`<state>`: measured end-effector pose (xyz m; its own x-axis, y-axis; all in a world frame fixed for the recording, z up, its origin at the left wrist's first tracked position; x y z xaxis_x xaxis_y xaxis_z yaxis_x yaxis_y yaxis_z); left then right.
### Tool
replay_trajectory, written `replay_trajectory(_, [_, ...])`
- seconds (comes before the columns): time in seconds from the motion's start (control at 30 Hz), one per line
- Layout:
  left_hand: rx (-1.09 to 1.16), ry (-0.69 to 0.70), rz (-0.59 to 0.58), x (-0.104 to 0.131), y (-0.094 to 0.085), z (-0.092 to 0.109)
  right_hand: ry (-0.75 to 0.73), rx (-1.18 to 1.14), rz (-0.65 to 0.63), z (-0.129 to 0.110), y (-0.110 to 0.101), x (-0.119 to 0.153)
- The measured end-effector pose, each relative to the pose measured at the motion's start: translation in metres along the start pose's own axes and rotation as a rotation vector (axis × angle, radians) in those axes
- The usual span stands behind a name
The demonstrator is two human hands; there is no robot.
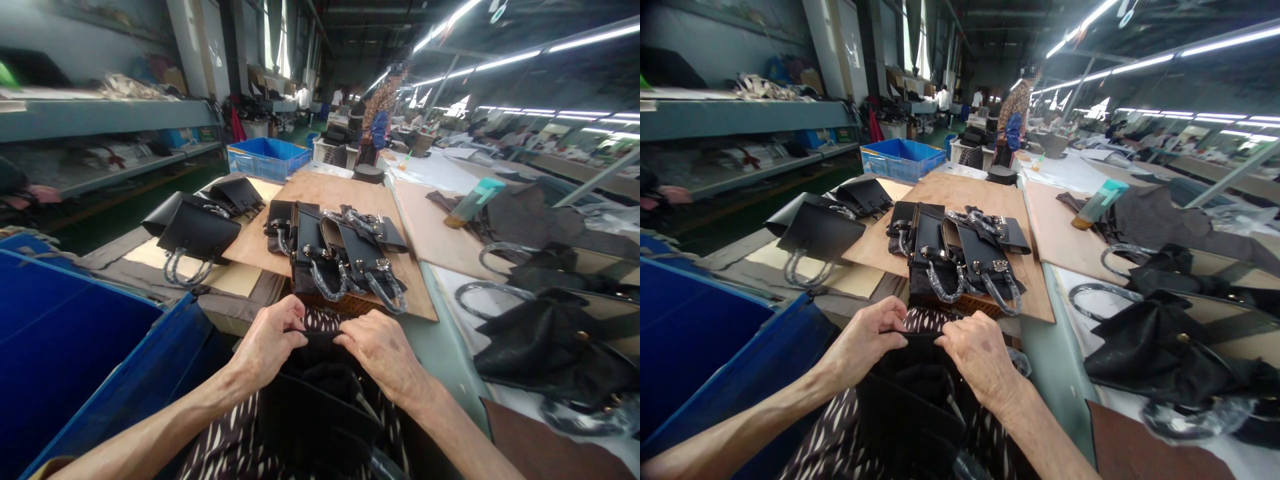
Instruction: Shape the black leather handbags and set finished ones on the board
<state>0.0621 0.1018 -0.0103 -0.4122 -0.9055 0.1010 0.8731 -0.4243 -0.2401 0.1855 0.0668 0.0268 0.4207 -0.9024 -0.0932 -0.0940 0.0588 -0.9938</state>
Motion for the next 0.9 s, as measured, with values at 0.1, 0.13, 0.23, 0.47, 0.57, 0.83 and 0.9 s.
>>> replay_trajectory(0.1, [0.002,0.007,-0.006,0.002,0.001,0.002,-0.031,-0.034,0.005,-0.013,0.000,-0.005])
replay_trajectory(0.13, [-0.002,0.011,-0.005,0.002,0.001,0.004,-0.035,-0.050,0.002,-0.017,0.000,-0.007])
replay_trajectory(0.23, [-0.028,0.024,0.005,0.004,-0.001,0.007,-0.029,-0.066,-0.015,-0.022,0.002,-0.010])
replay_trajectory(0.47, [-0.101,0.052,-0.007,0.005,-0.001,0.008,-0.075,-0.050,-0.030,-0.026,0.011,-0.009])
replay_trajectory(0.57, [-0.113,0.060,0.000,0.005,-0.002,0.008,-0.084,-0.045,-0.025,-0.026,0.010,-0.009])
replay_trajectory(0.83, [-0.090,0.052,-0.018,0.010,0.001,0.017,-0.025,-0.190,-0.175,-0.014,-0.003,0.001])
replay_trajectory(0.9, [-0.091,0.067,-0.022,0.011,0.001,0.020,-0.014,-0.192,-0.201,-0.017,-0.005,-0.001])
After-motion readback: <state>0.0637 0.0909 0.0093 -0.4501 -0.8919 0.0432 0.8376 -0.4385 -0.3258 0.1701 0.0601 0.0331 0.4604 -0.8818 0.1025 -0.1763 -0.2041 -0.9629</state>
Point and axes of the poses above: each hand's wrist, its own x-axis away from the middle knuckle, its own y-axis out of the palm, z = x × y, the point moved 8 cm from there along -x, towards the middle knuckle, and after that the axes turned 1 degree about x, right-handed, at the moved point
